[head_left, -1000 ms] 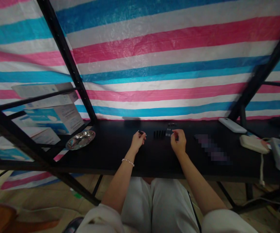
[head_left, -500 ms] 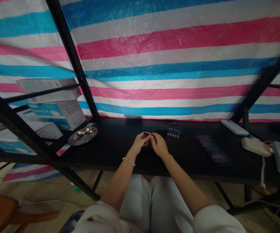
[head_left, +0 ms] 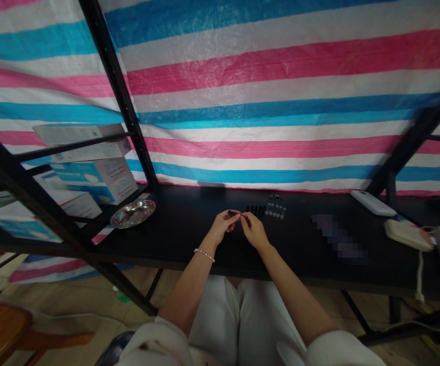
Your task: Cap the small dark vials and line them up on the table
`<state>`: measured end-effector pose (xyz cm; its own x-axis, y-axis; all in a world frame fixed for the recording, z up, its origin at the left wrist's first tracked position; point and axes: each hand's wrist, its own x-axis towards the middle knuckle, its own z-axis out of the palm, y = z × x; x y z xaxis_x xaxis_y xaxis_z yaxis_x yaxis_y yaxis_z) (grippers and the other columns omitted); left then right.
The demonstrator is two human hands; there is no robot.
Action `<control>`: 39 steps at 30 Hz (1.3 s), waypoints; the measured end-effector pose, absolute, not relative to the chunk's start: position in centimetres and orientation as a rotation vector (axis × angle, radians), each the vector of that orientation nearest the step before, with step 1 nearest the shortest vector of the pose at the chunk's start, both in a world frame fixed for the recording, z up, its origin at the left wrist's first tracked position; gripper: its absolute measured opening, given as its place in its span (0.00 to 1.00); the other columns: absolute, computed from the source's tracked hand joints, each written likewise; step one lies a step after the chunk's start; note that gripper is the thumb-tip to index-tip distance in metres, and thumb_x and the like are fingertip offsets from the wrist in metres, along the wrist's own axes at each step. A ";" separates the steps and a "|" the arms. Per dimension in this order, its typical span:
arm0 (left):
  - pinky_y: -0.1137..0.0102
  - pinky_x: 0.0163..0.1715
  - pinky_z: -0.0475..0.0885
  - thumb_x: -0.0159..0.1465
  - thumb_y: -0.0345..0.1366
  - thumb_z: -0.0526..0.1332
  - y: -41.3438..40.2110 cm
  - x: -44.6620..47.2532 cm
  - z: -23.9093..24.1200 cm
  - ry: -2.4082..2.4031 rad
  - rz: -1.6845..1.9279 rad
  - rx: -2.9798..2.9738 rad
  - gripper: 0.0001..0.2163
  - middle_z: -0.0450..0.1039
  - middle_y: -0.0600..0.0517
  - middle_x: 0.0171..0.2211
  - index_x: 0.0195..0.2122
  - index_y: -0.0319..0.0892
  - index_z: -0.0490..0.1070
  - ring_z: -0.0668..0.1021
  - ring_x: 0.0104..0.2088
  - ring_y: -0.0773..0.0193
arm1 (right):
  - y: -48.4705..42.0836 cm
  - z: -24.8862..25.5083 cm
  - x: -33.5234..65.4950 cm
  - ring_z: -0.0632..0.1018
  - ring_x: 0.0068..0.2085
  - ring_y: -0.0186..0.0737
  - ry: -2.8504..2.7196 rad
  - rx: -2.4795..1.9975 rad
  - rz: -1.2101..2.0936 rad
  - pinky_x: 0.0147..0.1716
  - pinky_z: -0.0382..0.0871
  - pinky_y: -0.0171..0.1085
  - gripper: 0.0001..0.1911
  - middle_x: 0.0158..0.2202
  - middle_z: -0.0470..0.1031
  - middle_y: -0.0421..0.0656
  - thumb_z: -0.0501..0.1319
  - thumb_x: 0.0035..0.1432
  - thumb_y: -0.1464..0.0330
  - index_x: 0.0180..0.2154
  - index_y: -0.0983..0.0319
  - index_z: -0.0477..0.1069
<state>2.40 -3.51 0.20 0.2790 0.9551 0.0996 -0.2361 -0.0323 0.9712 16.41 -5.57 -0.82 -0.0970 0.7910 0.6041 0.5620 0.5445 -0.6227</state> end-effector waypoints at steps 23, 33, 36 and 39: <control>0.78 0.14 0.50 0.47 0.44 0.67 -3.3 2.3 -0.2 0.913 1.164 1.231 0.18 0.63 0.57 0.18 0.34 0.36 0.72 0.62 0.15 0.76 | -5.4 -1.2 16.7 0.70 0.31 0.37 -1.846 -1.093 0.145 0.33 0.66 0.36 0.10 0.31 0.69 0.44 0.51 0.58 0.68 0.36 0.62 0.69; 0.78 0.14 0.50 0.45 0.45 0.68 -3.5 2.3 0.0 0.938 1.157 1.219 0.19 0.64 0.56 0.19 0.32 0.36 0.72 0.63 0.15 0.76 | -5.4 -1.1 16.9 0.71 0.37 0.40 -1.895 -1.075 0.043 0.38 0.67 0.40 0.11 0.35 0.68 0.46 0.52 0.58 0.67 0.39 0.60 0.70; 0.78 0.14 0.51 0.44 0.45 0.68 -3.6 2.4 0.0 0.973 1.169 1.215 0.19 0.65 0.56 0.19 0.32 0.36 0.72 0.63 0.15 0.76 | -5.4 -1.0 17.0 0.70 0.35 0.39 -1.940 -1.081 0.010 0.35 0.66 0.39 0.10 0.31 0.68 0.45 0.52 0.58 0.68 0.36 0.61 0.71; 0.78 0.13 0.50 0.44 0.47 0.68 -3.5 2.4 0.1 1.017 1.245 1.183 0.19 0.65 0.55 0.19 0.31 0.36 0.72 0.62 0.15 0.77 | -5.5 -0.8 17.0 0.69 0.31 0.39 -1.991 -1.148 -0.068 0.32 0.64 0.37 0.08 0.26 0.67 0.43 0.53 0.56 0.68 0.32 0.61 0.70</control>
<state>2.39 -3.48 0.14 0.0837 0.9948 0.0584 -0.1419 -0.0461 0.9888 16.98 -5.50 -0.84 -0.2506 0.6982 0.6706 0.7425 0.5831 -0.3296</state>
